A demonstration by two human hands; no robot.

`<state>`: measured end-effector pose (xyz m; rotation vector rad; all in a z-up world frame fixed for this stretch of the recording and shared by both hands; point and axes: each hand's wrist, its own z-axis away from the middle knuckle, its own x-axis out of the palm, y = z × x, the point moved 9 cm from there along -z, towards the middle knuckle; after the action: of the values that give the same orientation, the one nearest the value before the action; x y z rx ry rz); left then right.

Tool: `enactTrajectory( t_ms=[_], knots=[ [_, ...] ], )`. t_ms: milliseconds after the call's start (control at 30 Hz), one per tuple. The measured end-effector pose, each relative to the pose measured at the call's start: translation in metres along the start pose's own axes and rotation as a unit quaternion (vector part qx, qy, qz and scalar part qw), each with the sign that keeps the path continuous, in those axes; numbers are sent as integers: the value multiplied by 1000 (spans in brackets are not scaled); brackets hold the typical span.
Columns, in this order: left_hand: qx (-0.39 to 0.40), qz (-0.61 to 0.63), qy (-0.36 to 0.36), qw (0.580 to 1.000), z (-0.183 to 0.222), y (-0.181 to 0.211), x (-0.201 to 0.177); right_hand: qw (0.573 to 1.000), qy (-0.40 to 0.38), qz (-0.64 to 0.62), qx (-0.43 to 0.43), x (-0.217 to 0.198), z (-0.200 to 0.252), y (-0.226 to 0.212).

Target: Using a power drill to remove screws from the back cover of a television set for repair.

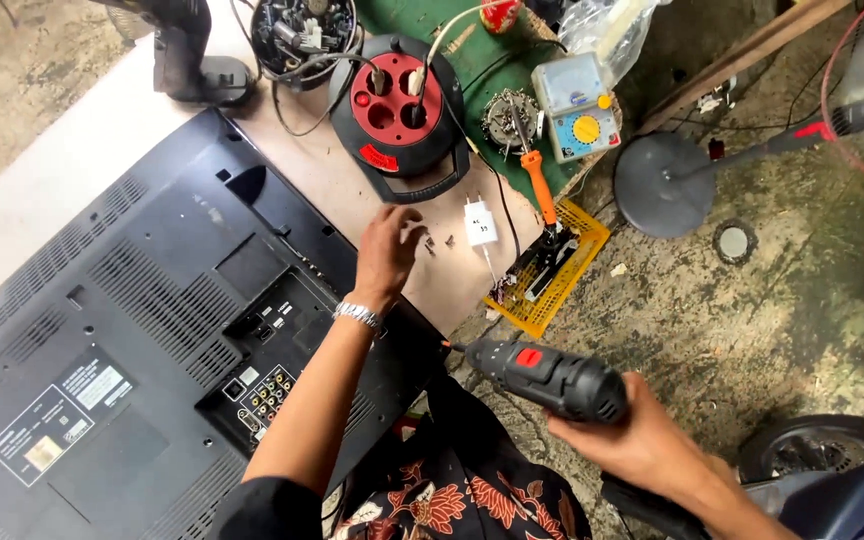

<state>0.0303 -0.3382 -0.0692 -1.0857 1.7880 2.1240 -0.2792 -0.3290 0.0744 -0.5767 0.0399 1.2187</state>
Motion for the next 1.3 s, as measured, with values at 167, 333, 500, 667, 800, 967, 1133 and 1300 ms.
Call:
enactTrajectory(
  t_ms=[167, 333, 500, 667, 800, 967, 1133, 1300],
  knots=[
    [-10, 27, 208, 978, 78, 31, -114, 986, -14, 148, -78, 31, -30, 31],
    [-60, -30, 253, 965, 191, 5, -136, 992, -5, 105, -63, 43, -28, 32],
    [-104, -38, 265, 958, 246, -12, -127, 985, 18, 132, -109, 44, -34, 26],
    [-97, -43, 219, 970, 256, -11, -109, 982, 20, 159, -100, 50, -22, 23],
    [-96, -40, 213, 971, 255, -18, -106, 971, 44, 180, -148, 45, -28, 17],
    [-91, -42, 202, 974, 258, -24, -100, 963, 5, 220, -153, 44, -38, 16],
    [-91, -32, 202, 975, 259, -21, -102, 956, -21, 275, -101, 50, -26, -31],
    [-86, -27, 214, 973, 257, -17, -105, 949, -24, 309, -56, 48, -26, -62]
  ],
)
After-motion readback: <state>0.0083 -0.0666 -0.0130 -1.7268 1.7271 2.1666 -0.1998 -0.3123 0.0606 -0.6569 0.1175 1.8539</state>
